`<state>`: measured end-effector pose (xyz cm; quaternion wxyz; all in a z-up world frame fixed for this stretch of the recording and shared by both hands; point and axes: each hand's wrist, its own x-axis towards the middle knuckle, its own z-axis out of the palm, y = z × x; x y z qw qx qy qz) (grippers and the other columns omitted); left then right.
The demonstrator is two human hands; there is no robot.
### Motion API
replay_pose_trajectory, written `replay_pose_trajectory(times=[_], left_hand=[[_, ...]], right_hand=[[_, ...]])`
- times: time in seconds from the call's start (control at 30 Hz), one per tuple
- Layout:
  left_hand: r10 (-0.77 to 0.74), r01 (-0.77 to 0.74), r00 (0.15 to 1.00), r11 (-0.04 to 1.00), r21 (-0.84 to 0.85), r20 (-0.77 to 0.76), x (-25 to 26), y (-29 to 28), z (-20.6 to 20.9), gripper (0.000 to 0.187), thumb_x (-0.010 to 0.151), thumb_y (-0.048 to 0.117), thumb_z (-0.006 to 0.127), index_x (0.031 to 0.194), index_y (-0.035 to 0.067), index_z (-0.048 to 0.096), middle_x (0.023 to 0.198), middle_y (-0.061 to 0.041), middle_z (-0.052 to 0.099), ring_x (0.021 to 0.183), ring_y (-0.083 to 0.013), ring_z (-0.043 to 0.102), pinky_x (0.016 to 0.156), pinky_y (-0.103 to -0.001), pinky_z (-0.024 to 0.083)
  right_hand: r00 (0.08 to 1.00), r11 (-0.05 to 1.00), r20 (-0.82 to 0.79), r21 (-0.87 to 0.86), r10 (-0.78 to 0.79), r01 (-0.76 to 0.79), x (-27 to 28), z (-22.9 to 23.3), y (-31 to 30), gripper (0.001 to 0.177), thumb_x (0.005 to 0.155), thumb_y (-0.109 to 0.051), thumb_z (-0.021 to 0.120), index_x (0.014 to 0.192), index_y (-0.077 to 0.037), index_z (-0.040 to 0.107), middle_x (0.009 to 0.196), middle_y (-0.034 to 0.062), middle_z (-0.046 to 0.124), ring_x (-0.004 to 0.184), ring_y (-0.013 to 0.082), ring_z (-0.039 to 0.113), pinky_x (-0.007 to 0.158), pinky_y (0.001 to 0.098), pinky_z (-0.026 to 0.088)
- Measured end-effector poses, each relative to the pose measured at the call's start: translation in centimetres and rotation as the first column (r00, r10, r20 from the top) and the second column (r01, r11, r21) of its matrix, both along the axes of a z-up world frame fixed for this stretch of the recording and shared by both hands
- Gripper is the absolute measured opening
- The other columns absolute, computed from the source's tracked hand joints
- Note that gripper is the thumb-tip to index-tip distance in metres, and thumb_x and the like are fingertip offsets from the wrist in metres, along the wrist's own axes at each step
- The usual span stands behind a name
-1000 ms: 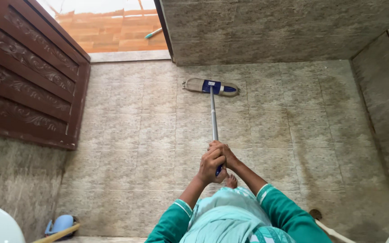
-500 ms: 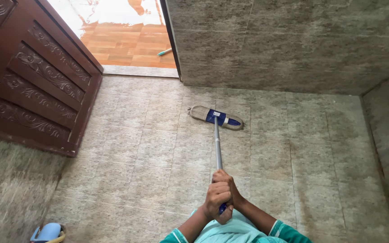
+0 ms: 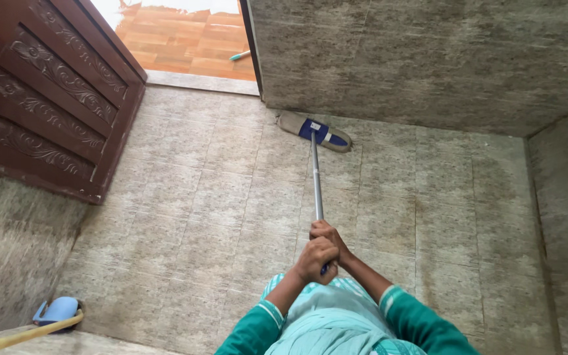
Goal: The person mops a tiled floor in a bathroom using a flat mop, moving the mop head across various sections of the floor and near bathroom fixtures.
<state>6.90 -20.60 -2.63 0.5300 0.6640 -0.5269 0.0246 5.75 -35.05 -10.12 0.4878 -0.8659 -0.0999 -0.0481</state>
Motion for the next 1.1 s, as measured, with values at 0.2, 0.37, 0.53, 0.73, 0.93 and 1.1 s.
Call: replay_pose_trajectory(times=[0.2, 0.37, 0.53, 0.73, 0.93, 1.1], left_hand=[[-0.067, 0.066, 0.997, 0.997, -0.036, -0.040, -2.2, -0.7, 4.2, 0.016, 0.072, 0.015, 0.068, 0.070, 0.011, 0.052, 0.067, -0.008, 0.054, 0.066, -0.0303, 0.058, 0.065, -0.042, 0.047], [-0.120, 0.113, 0.991, 0.989, -0.100, -0.067, -2.2, -1.5, 3.8, 0.017, 0.069, 0.014, 0.068, 0.069, 0.012, 0.051, 0.066, -0.007, 0.053, 0.063, -0.0294, 0.057, 0.062, -0.041, 0.045], [-0.084, 0.083, 0.996, 0.994, -0.076, -0.009, -0.2, -2.3, -0.2, 0.014, 0.061, 0.011, 0.061, 0.068, 0.012, 0.049, 0.068, -0.008, 0.053, 0.066, -0.0304, 0.057, 0.065, -0.041, 0.046], [-0.105, 0.104, 0.994, 0.994, 0.044, 0.012, 1.3, -3.2, -2.4, 0.015, 0.064, 0.013, 0.063, 0.075, 0.010, 0.054, 0.072, -0.008, 0.057, 0.072, -0.0323, 0.058, 0.070, -0.044, 0.049], [-0.111, 0.112, 0.994, 0.990, 0.082, -0.019, -0.6, -3.2, 0.5, 0.014, 0.066, 0.015, 0.065, 0.075, 0.011, 0.055, 0.072, -0.007, 0.059, 0.073, -0.0317, 0.061, 0.072, -0.043, 0.050], [-0.118, 0.119, 0.992, 0.993, 0.026, -0.044, -1.0, -2.1, 5.2, 0.013, 0.067, 0.015, 0.065, 0.073, 0.011, 0.055, 0.072, -0.009, 0.060, 0.071, -0.0318, 0.060, 0.070, -0.043, 0.049]], right_hand=[[0.996, 0.997, 0.066, 0.050, -0.054, 0.051, -2.7, 3.8, -0.2, 0.022, 0.076, -0.022, 0.063, 0.074, -0.001, 0.056, 0.083, 0.0109, 0.057, 0.089, 0.0276, 0.057, 0.078, 0.0380, 0.050], [0.989, 1.000, 0.146, 0.026, -0.016, 0.012, -2.5, 5.2, -1.0, 0.024, 0.072, -0.025, 0.065, 0.069, -0.003, 0.056, 0.073, 0.0087, 0.058, 0.081, 0.0268, 0.060, 0.070, 0.0386, 0.050], [0.979, 0.995, 0.199, -0.103, 0.036, -0.016, 0.1, 1.4, -1.7, 0.021, 0.076, -0.023, 0.065, 0.070, -0.004, 0.057, 0.073, 0.0063, 0.058, 0.079, 0.0261, 0.060, 0.071, 0.0381, 0.051], [0.998, 0.999, 0.054, -0.029, -0.013, 0.015, 1.1, -0.1, -2.9, 0.018, 0.074, -0.020, 0.066, 0.071, -0.004, 0.059, 0.077, 0.0072, 0.059, 0.077, 0.0249, 0.061, 0.065, 0.0375, 0.051], [0.998, 1.000, 0.058, 0.000, -0.025, 0.025, -0.8, 2.7, -2.6, 0.017, 0.074, -0.016, 0.065, 0.070, -0.002, 0.057, 0.077, 0.0089, 0.058, 0.082, 0.0253, 0.059, 0.069, 0.0359, 0.051], [0.986, 0.998, 0.161, 0.049, -0.044, 0.037, -1.7, 6.4, 0.1, 0.022, 0.073, -0.018, 0.069, 0.069, -0.002, 0.054, 0.073, 0.0098, 0.056, 0.081, 0.0262, 0.058, 0.074, 0.0380, 0.048]])
